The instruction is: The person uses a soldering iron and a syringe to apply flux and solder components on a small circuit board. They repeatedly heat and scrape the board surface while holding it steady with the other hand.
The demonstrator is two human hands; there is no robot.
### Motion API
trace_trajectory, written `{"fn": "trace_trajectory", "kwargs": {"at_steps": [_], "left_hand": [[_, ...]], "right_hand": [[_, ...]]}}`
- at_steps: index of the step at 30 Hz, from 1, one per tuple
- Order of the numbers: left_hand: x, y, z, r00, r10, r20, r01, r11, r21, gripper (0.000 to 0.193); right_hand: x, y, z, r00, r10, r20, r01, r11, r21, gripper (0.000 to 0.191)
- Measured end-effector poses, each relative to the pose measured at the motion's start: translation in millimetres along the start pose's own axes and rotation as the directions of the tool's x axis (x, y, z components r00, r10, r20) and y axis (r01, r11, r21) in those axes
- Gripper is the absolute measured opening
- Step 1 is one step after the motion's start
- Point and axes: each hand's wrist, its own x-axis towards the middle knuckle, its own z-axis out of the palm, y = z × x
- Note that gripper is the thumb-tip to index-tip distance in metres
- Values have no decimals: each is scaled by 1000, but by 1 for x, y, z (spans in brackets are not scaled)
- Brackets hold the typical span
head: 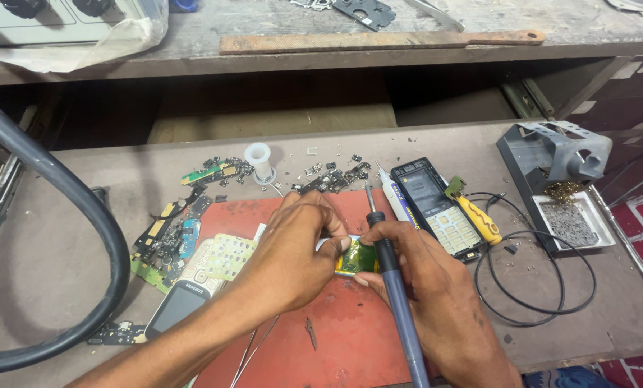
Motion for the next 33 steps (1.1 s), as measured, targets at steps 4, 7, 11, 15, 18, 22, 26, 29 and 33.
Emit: {"fn": "trace_trajectory", "kwargs": {"at_steps": [4,7,11,15,18,22,26,29,33], "left_hand": [[-2,3,1,998,-62,22,63,998,-28,3],[-5,4,2,998,-62,14,62,996,-59,4],[-14,6,2,996,84,-42,-85,996,-8,2],[-24,8,-6,985,153,-77,-149,987,51,5],[-30,11,-13,986,152,-74,-147,987,69,6],[-41,15,-20,975,215,-63,-206,970,129,17],[-49,17,-24,950,296,-102,-274,943,188,18],[-48,20,-23,990,136,-48,-121,966,227,9],[-50,24,-18,970,240,-41,-212,915,344,18]], "right_hand": [[-4,3,-1,999,-35,-7,35,999,-4,54],[-7,4,-3,999,-54,-6,54,999,-6,54],[-15,1,-4,1000,18,9,-18,1000,-14,54],[-18,-6,-4,999,-42,-7,42,999,-7,53],[-18,-11,-5,1000,22,17,-21,1000,-15,54],[-18,-22,-5,995,94,33,-94,995,-18,59],[-16,-31,-3,1000,24,11,-24,1000,-5,53],[-14,-35,-2,994,109,24,-108,994,-29,58],[-12,-35,-3,995,94,37,-93,996,-16,57]]}}
